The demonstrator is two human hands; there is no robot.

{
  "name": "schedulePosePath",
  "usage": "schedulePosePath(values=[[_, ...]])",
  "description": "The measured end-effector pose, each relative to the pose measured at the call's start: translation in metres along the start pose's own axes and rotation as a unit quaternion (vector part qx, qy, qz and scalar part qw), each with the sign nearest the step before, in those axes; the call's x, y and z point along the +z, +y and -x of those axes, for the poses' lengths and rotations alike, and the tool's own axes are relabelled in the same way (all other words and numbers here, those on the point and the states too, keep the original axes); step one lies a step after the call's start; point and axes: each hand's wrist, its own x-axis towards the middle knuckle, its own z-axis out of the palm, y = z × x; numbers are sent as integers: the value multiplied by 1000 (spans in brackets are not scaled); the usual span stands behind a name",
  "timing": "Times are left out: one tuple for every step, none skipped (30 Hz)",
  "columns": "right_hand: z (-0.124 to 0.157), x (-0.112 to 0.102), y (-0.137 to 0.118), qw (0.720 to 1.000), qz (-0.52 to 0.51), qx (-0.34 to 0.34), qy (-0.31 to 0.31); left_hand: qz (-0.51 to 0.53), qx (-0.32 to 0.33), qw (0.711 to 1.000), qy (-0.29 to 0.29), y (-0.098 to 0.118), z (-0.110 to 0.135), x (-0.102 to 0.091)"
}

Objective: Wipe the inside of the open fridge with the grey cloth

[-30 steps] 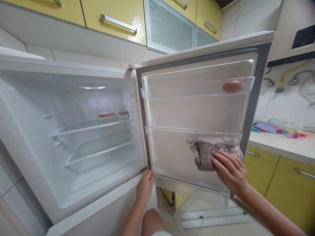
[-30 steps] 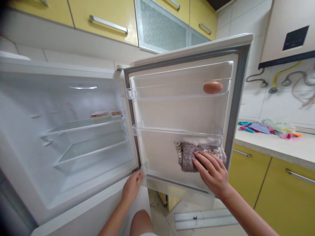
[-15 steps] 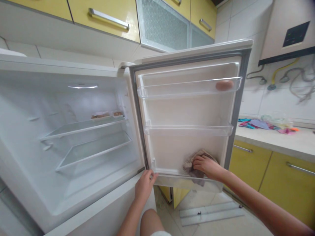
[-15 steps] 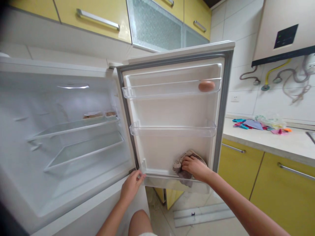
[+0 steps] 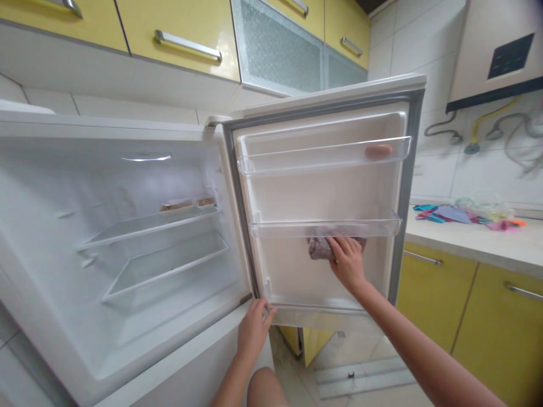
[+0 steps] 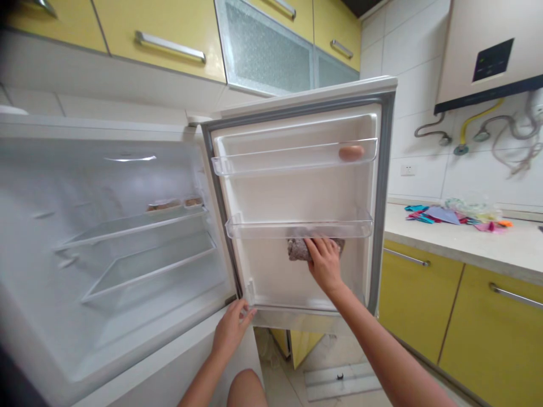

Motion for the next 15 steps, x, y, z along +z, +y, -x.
schedulePosePath(values=[[-4,7,-15,1000,-15,-15,-21,4,-1,1000,0,0,0,0],[-10,14,-31,998,-29,-29,-47,6,-2,1000,-1,1,0,0],[-16,20,-46,996,-41,-40,-73,7,-3,1000,-1,2,0,-1],[-23,26,-61,992,-53,-46,-101,7,-4,1000,-2,3,0,-1],[-30,32,-75,988,-67,-46,-128,7,-4,1000,-2,4,1,-1],[-36,37,-87,982,-84,-51,-160,6,-5,1000,-2,4,1,-1],[-42,41,-97,973,-105,-64,-197,4,-4,1000,-1,5,1,-1],[-45,44,-106,960,-128,-84,-233,2,-4,1000,0,5,2,-1],[-46,46,-112,946,-149,-109,-265,-1,-4,1000,1,6,2,-1],[-46,47,-116,932,-167,-134,-291,-5,-4,1000,2,5,2,-1],[-44,46,-118,920,-181,-155,-310,-10,-6,1000,2,5,3,-1],[-40,44,-118,911,-191,-171,-322,-15,-8,1000,1,5,3,-1],[-35,42,-117,905,-198,-181,-330,-20,-11,1000,0,4,4,-1],[-30,38,-115,898,-205,-193,-339,-25,-15,1000,-2,3,4,-1],[-24,34,-111,890,-214,-202,-349,-29,-17,999,-5,3,5,-2]])
